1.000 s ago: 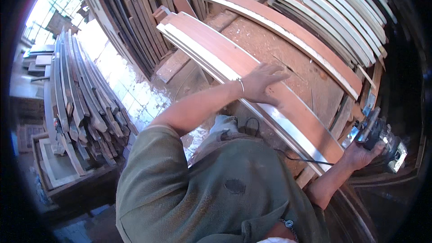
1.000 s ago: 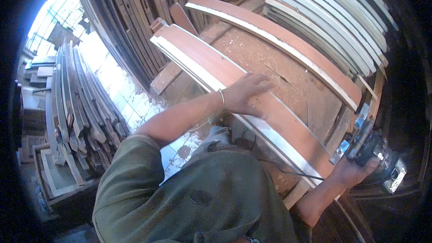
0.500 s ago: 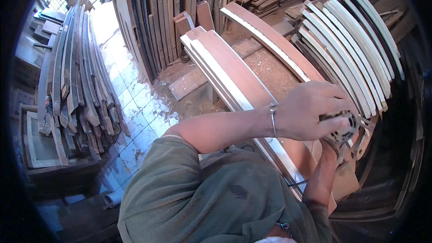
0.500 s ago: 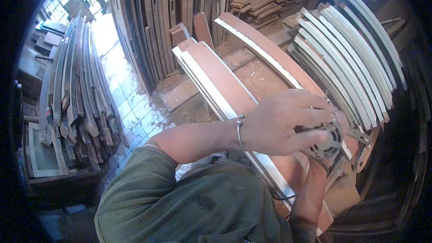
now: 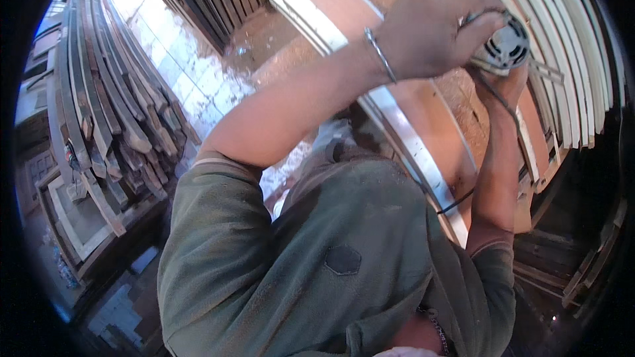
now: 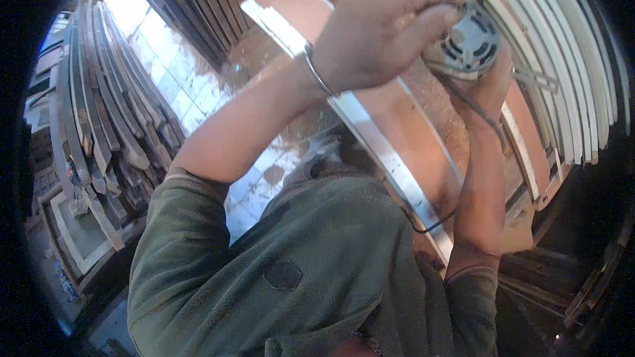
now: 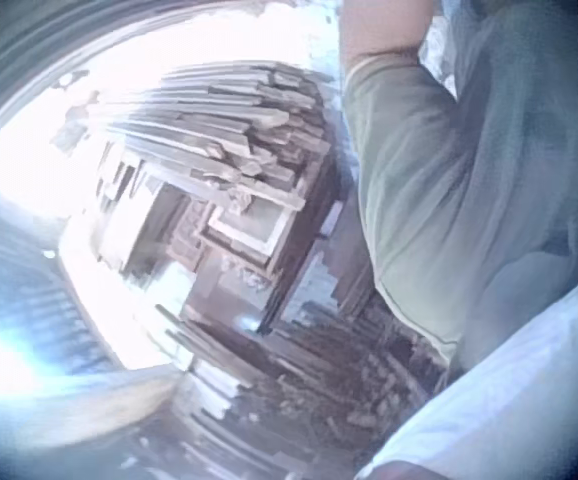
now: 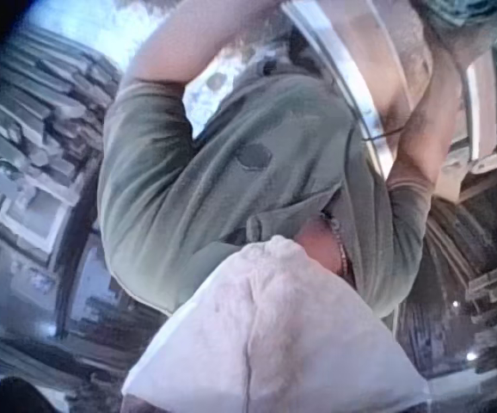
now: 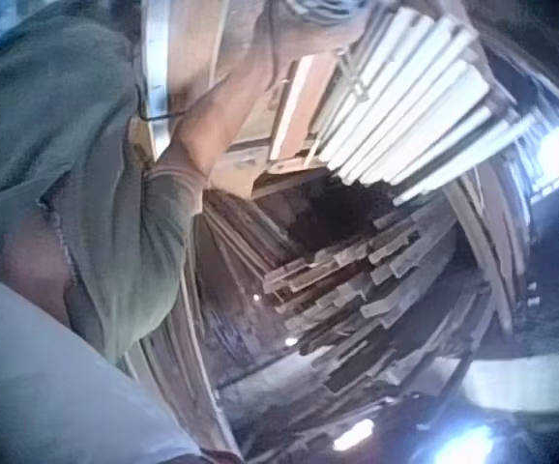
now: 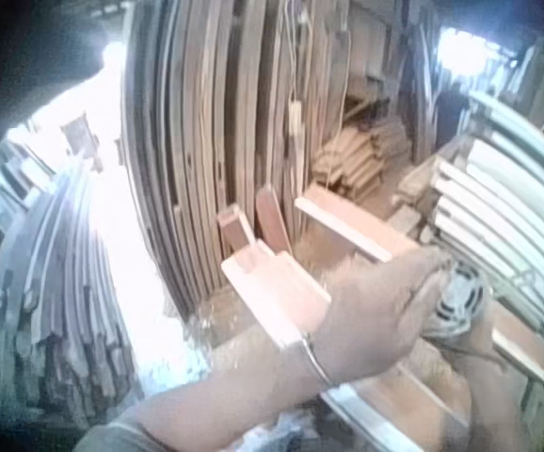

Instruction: The person uses a hand router to shape the edges of curved wooden boards on a workbench.

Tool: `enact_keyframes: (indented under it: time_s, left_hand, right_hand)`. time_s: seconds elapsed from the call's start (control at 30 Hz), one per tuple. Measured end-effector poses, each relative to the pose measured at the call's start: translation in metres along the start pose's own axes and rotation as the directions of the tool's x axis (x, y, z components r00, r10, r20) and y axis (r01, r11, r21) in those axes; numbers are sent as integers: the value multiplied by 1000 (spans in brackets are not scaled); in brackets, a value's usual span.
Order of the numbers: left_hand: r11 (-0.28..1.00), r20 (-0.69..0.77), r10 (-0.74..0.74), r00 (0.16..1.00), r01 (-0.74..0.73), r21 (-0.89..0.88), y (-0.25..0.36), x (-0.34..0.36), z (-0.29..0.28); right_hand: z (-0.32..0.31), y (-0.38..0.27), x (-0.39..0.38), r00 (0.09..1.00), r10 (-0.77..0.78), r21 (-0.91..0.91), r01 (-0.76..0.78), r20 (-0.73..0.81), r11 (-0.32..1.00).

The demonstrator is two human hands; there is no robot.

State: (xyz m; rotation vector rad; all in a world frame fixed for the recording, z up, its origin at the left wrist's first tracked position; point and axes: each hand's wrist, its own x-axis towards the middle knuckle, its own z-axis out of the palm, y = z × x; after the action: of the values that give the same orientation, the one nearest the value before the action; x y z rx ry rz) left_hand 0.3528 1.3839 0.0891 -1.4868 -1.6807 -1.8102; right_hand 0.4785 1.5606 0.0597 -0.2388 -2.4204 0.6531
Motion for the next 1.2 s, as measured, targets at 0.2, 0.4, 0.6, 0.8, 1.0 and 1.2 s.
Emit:
enact_keyframes:
  time_s: [0.2,0.4,0.6,0.8,1.0,1.2]
  left_hand:
    - [911,-239,-409,880,381,-158,-57,-33,-49]
    - [834,-108,-273,956,291,469,-107,-115,-30]
    - [756,-256,-323,911,411,510,-107,-121,-29]
    - [645,-457,-252,853,500,578,-120,-120,-30]
    - [415,-679,-54,732,635,651,-165,-112,-107]
    - [442,-596,-661,455,879,181,-188,-119,-103]
  right_hand:
    - [13,35,-8,988,74,128,-91,134,988]
    - [-27,23,-13,981,195,-140,-194,-3,971]
    - [-71,23,-32,983,177,-171,-181,-40,968]
    - [-95,13,-51,980,197,140,-192,-23,971]
    - [-72,43,-60,947,318,325,-311,34,893]
    - [-24,11,-24,711,580,277,-696,399,663]
